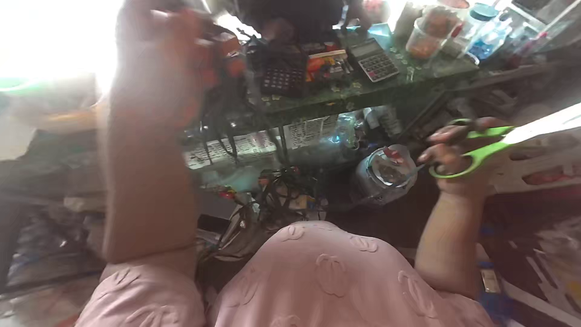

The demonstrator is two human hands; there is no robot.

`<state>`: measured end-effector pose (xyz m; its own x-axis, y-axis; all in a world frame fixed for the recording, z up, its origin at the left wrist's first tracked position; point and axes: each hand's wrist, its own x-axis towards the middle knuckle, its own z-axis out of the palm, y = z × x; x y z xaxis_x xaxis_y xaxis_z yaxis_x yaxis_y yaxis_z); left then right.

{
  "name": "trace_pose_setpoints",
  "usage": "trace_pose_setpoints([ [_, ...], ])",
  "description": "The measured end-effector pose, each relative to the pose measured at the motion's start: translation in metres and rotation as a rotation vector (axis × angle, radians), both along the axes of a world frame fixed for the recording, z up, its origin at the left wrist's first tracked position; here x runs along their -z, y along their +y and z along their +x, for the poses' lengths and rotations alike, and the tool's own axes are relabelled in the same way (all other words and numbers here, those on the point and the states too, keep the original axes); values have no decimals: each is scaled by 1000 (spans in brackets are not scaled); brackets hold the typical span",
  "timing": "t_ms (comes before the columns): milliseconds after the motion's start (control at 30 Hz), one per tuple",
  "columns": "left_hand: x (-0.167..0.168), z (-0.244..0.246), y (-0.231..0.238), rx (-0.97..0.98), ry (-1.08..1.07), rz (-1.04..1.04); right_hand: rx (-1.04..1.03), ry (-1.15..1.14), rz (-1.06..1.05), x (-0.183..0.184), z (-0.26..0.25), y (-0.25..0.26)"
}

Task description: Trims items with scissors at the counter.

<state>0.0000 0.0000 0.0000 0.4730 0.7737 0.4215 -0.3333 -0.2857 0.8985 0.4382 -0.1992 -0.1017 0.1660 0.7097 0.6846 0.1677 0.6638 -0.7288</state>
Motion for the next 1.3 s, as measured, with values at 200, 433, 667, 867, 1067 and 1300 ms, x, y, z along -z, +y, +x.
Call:
trace_pose_setpoints([
  [200, -23, 83, -65, -127, 284, -263, -478, 39, -137, 12, -107, 48],
  [433, -33, 78, -79, 18, 396, -268, -374, 74, -333, 34, -165, 78],
  [667, -37, 77, -77, -139, 436, -57, -136, -113, -382, 77, -188, 118],
  [867, -52, 45, -79, -203, 307, 69, 246, -388, -512, 74, -165, 122],
  [1067, -48, 65, -83, -159, 328, -12, 78, 56, -317, 68, -178, 126],
  [1300, -41, 64, -67, -253, 423, 235, -105, 384, -146, 17, -157, 102],
])
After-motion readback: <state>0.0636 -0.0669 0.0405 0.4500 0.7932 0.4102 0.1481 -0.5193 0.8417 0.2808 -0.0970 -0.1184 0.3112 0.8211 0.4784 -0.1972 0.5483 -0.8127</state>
